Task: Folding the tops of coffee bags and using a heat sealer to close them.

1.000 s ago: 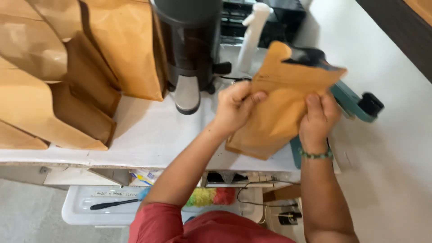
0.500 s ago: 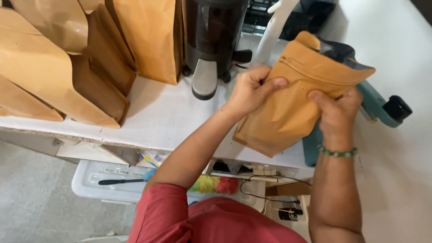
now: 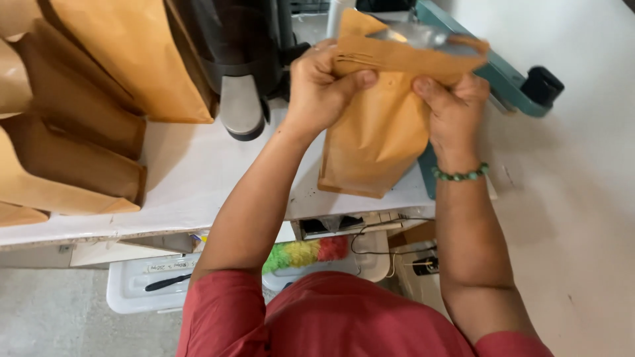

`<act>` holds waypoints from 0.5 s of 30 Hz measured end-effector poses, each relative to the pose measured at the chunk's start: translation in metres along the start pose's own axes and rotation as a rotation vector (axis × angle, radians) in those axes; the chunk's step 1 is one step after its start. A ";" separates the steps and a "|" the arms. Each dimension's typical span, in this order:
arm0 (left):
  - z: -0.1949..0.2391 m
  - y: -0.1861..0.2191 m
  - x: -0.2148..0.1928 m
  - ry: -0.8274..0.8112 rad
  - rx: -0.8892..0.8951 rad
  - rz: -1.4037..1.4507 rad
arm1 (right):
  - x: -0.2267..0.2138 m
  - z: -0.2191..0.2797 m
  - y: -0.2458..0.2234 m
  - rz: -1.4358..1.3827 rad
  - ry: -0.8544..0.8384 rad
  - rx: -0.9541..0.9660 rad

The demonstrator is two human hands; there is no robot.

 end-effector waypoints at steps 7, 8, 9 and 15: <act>0.018 0.022 -0.015 0.156 -0.071 -0.210 | 0.007 0.007 0.006 -0.031 -0.119 0.159; 0.027 0.024 -0.016 0.160 -0.070 -0.212 | 0.006 0.008 0.010 -0.031 -0.122 0.157; 0.036 0.027 -0.018 0.172 -0.067 -0.238 | 0.001 0.008 0.010 -0.020 -0.078 0.111; 0.061 -0.001 -0.017 0.160 -0.271 -0.131 | 0.002 0.006 0.014 -0.032 -0.018 0.076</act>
Point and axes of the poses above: each hand's wrist, its own z-axis away from the middle knuckle, its own x-axis out of the palm, y = z × x, the point moved 7 cm from there along -z, towards the middle knuckle, and after that the axes turned 1 degree about x, right-handed, at the moved point
